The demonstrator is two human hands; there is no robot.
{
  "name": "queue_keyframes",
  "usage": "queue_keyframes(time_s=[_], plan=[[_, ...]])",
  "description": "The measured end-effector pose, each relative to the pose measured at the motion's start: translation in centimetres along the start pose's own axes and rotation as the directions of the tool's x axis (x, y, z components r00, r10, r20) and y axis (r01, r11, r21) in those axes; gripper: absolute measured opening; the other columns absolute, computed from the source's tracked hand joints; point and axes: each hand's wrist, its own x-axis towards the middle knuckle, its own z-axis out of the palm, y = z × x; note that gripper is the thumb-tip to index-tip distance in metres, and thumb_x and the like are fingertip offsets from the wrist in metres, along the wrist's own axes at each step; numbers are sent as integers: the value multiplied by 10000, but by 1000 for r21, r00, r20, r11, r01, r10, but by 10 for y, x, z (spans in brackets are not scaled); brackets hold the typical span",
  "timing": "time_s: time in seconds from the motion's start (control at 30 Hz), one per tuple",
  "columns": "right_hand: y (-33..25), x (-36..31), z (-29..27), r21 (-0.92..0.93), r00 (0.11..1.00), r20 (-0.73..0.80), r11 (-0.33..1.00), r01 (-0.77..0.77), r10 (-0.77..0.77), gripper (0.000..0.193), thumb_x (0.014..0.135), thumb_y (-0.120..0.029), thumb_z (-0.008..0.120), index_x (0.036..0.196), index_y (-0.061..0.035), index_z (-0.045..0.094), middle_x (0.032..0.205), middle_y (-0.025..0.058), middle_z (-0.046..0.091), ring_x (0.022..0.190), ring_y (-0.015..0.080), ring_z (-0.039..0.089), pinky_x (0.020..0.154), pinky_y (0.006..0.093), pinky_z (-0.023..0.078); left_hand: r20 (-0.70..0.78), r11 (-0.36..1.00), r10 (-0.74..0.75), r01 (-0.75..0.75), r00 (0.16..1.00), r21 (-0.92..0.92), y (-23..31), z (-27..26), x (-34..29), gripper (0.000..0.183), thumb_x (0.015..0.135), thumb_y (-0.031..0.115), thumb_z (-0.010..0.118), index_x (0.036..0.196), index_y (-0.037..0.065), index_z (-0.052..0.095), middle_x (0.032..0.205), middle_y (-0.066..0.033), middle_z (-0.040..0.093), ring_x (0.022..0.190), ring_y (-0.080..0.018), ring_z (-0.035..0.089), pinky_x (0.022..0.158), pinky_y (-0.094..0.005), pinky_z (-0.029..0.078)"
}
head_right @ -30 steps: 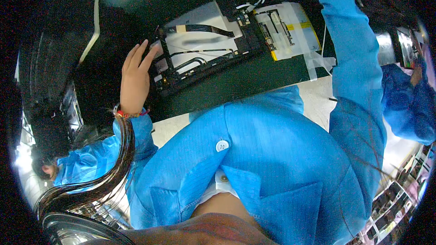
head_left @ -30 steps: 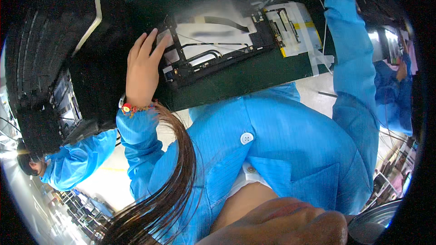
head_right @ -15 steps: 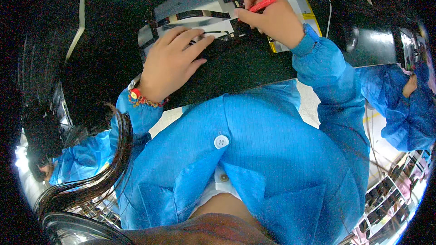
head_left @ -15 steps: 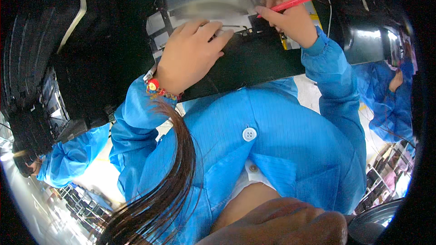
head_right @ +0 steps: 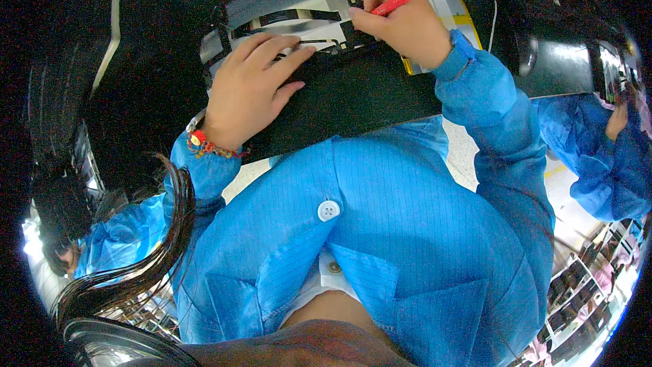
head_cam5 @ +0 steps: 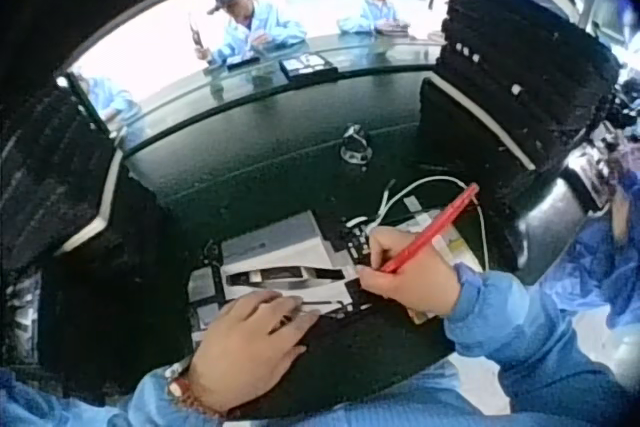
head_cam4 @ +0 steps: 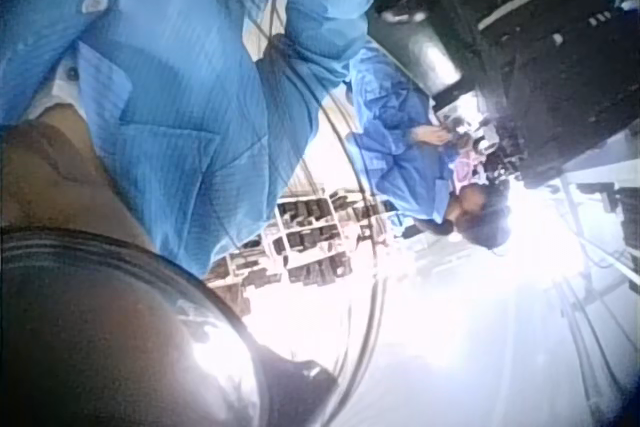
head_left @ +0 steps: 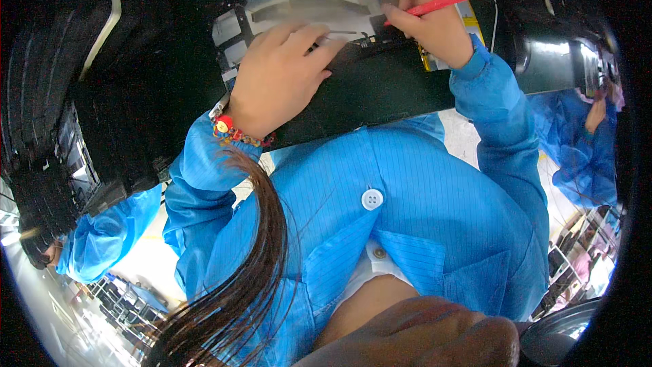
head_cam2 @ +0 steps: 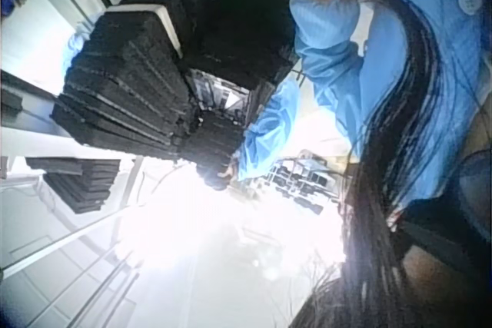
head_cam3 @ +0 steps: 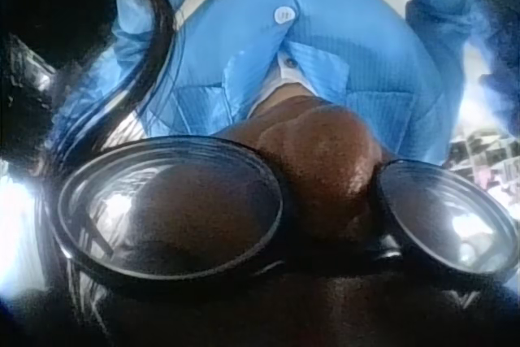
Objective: Testing a tablet screen's display and touch response at a factory workbench.
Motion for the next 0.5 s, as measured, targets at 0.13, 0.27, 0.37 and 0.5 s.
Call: queue_keyframes(time_s=[0.13, 0.27, 0.37, 0.5], plan=[[2, 15, -14, 258, 968, 25, 934, -248, 250, 188, 803, -146, 651, 764, -50, 494, 672, 42, 540, 599, 86, 526, 515, 224, 394, -147, 993, -61, 75, 987, 88, -18, 3, 9, 319, 658, 187, 721, 933, 84, 595, 1009, -87, 560, 955, -295, 527, 797, -386, 450], [26, 30, -60, 218, 947, -171, 948, -231, 271, 195, 840, -155, 657, 807, -71, 484, 671, 6, 542, 708, 101, 607, 543, 194, 434, -72, 900, -269, 277, 960, 337, -68, 30, 48, 266, 786, 342, 617, 765, 77, 621, 775, -108, 611, 730, -307, 605, 614, -434, 473], [93, 48, -93, -312, 980, -187, 950, 14, -76, 184, 851, -199, 637, 945, -58, 566, 773, 7, 586, 697, 99, 559, 633, 231, 444, -190, 854, -299, 351, 935, 384, -113, 37, 78, 324, 823, 380, 564, 734, 81, 649, 755, -115, 631, 692, -313, 623, 575, -439, 487], [157, 52, -119, -735, 998, -64, 676, -53, 8, 246, 870, -186, 599, 1093, -97, 547, 966, 71, 631, 905, 189, 616, 800, 301, 483, -400, 763, -379, 526, 835, 375, -193, 73, 120, 370, 781, 442, 597, 845, 83, 658, 828, -133, 646, 769, -331, 627, 657, -436, 514]])
